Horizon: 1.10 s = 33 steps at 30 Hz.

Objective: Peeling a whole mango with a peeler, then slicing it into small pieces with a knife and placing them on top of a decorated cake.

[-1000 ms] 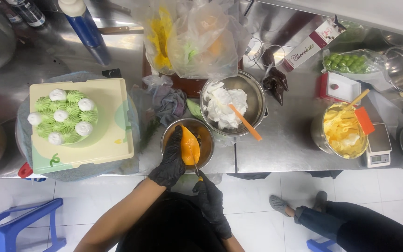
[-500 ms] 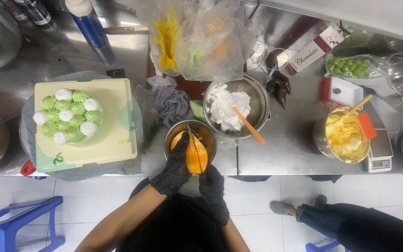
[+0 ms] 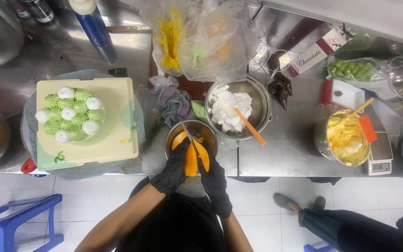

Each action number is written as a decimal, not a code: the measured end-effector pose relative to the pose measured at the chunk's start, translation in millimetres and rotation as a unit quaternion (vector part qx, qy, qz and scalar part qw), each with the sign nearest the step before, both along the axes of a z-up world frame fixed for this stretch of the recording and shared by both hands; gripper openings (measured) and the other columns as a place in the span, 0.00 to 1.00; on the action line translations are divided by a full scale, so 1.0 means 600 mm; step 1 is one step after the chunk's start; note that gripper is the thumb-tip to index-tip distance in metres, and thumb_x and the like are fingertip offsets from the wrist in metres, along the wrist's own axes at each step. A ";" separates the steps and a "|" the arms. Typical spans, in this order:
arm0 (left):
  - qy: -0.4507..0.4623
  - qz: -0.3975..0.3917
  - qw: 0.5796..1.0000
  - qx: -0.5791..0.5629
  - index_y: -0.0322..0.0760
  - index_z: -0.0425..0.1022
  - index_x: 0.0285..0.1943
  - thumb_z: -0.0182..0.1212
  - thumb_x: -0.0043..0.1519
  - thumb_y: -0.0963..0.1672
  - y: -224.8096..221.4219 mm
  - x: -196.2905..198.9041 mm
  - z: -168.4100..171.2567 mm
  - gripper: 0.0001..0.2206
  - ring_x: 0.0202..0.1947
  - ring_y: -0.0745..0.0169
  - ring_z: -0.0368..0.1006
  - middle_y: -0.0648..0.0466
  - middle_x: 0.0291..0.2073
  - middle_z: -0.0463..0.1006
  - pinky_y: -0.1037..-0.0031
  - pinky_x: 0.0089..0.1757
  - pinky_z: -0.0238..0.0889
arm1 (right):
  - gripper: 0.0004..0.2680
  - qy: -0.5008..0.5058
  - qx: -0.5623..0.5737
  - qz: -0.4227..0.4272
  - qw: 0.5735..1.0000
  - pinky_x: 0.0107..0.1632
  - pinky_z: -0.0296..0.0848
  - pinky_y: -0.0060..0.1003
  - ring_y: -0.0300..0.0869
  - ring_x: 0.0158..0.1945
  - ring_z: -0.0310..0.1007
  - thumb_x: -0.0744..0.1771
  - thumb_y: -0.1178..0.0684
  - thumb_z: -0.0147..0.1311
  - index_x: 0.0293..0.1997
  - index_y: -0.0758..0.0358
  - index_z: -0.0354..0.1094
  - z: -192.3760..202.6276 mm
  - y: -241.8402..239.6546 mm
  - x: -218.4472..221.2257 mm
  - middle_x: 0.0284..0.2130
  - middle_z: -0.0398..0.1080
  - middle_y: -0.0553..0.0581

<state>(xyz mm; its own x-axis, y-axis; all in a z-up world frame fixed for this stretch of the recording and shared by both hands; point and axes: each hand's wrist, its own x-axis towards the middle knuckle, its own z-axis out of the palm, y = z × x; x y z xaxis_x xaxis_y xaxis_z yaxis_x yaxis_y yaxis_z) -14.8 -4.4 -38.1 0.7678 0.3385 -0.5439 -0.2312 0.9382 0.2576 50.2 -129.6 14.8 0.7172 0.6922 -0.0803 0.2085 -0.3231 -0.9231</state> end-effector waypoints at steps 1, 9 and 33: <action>0.000 -0.001 1.000 0.000 0.37 0.69 0.61 0.60 0.65 0.49 0.000 0.000 -0.012 0.19 0.45 0.57 0.78 0.49 0.46 0.79 0.67 0.46 0.76 | 0.23 0.000 0.000 -0.001 1.000 0.59 0.74 0.41 0.47 0.60 0.74 0.70 0.53 0.52 0.75 0.52 0.50 -0.009 -0.001 0.001 0.62 0.69 0.61; 0.056 -0.022 0.998 0.012 0.35 0.69 0.63 0.62 0.66 0.47 0.001 -0.012 -0.063 0.19 0.47 0.56 0.76 0.48 0.47 0.77 0.66 0.49 0.75 | 0.22 -0.037 -0.053 0.005 0.998 0.60 0.74 0.40 0.48 0.62 0.74 0.70 0.56 0.53 0.75 0.48 0.55 -0.042 0.005 0.022 0.60 0.73 0.60; 0.001 0.075 0.996 0.039 0.39 0.71 0.58 0.60 0.66 0.51 0.047 0.062 0.052 0.17 0.35 0.53 0.76 0.48 0.38 0.77 0.61 0.38 0.74 | 0.16 0.129 -0.030 0.009 0.991 0.51 0.74 0.32 0.35 0.44 0.75 0.71 0.53 0.46 0.69 0.60 0.62 0.005 -0.125 -0.057 0.38 0.77 0.53</action>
<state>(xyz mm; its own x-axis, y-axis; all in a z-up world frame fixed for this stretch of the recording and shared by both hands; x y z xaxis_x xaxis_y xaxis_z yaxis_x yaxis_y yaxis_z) 22.2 23.6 -6.9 0.7037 0.4915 -0.5131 -0.3674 0.8698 0.3292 15.9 -204.8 17.7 0.6550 0.6936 -0.2999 -0.0252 -0.3767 -0.9260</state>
